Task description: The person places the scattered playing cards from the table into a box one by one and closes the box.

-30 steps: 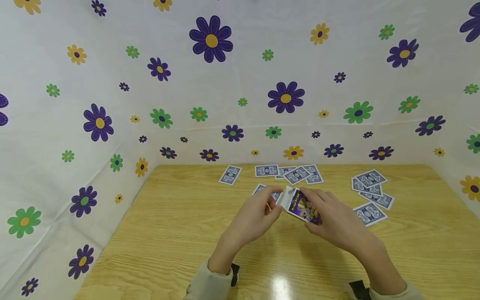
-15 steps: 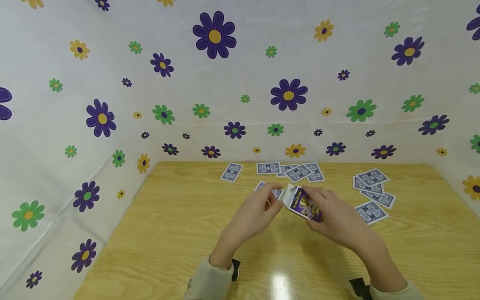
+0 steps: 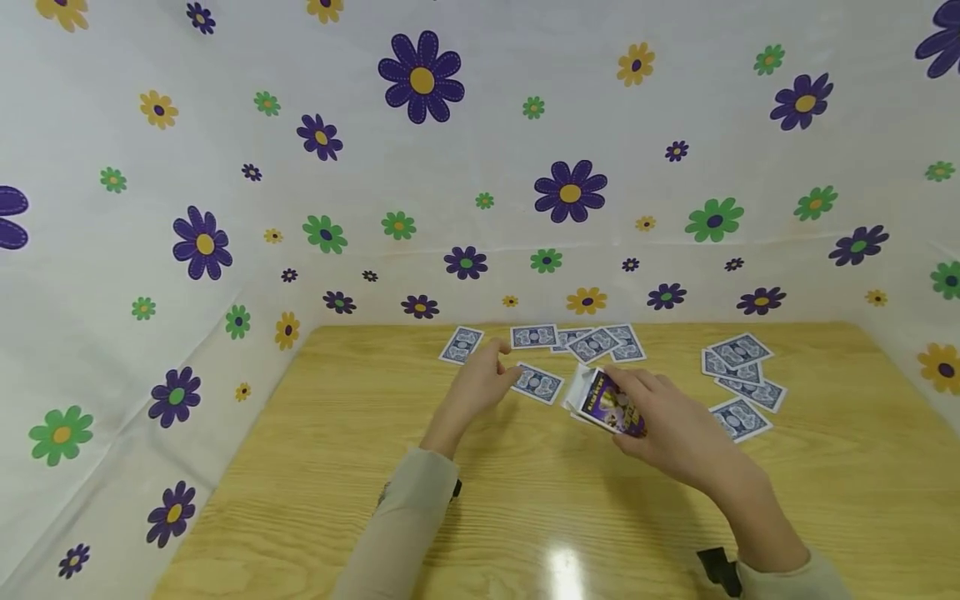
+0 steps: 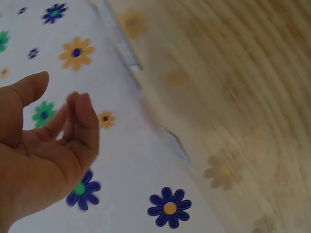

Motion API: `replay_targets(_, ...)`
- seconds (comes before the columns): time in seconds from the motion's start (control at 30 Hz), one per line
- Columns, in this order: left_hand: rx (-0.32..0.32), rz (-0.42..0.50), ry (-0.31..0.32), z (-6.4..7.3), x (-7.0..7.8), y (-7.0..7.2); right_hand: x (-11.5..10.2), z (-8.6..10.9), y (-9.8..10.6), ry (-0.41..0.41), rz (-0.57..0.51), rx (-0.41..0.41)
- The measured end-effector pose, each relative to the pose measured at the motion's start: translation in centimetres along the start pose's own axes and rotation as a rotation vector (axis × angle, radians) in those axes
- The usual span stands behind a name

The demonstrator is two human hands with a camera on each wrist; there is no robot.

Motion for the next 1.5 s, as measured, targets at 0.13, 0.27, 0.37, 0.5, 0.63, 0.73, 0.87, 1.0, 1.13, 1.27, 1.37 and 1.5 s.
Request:
replay_targets(0.13,-0.072,-0.156,0.153,-1.4,-2.3,-2.2,0.1,0.2,-0.1,0.001,0.002,0.001)
replay_targets(0.27,-0.137,-0.261,0.248,-1.9,-3.0,-3.9,0.1,0.2,-0.1,0.006,-0.006,0.006)
replay_targets(0.37,-0.154,-0.273,0.289,-2.0,-3.2,-4.4,0.1,0.2,0.0,0.009,-0.010,0.008)
replay_targets(0.5,-0.129,-0.250,0.319,-2.2,-3.5,-4.4,0.2,0.2,0.2,0.010,-0.009,0.014)
replay_targets(0.63,-0.113,-0.198,0.320,-2.1,-3.8,-4.0,0.0,0.3,0.3,0.012,-0.010,0.016)
replay_targets(0.73,-0.124,-0.178,0.305,-2.0,-4.0,-3.8,0.0,0.3,0.2,0.010,-0.007,0.015)
replay_targets(0.87,-0.144,-0.161,0.287,-2.0,-4.1,-3.6,-0.1,0.3,0.1,0.009,0.010,0.013)
replay_targets(1.0,-0.137,-0.125,0.297,-1.8,-4.4,-3.5,-0.2,0.2,0.1,0.012,0.014,0.015)
replay_targets(1.13,-0.127,-0.103,0.310,-1.7,-4.5,-3.5,-0.2,0.2,0.0,0.019,0.014,0.019)
replay_targets(1.27,-0.124,-0.096,0.315,-1.6,-4.6,-3.4,-0.2,0.1,0.0,0.018,0.015,0.016)
replay_targets(1.37,-0.127,-0.089,0.319,-1.6,-4.6,-3.3,-0.3,0.1,-0.1,0.013,0.014,0.011)
replay_targets(1.5,-0.135,-0.076,0.331,-1.5,-4.7,-3.3,-0.2,0.1,-0.2,0.008,0.012,0.005)
Point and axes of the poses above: each hand's wrist, its own z-axis away from the middle knuckle, its own y-axis out of the back of the hand, x = y × z, the point moved 10 cm from there along -z, towards the middle knuckle, and after that the axes turned 8 degrees about -y, right-handed, at the moved point
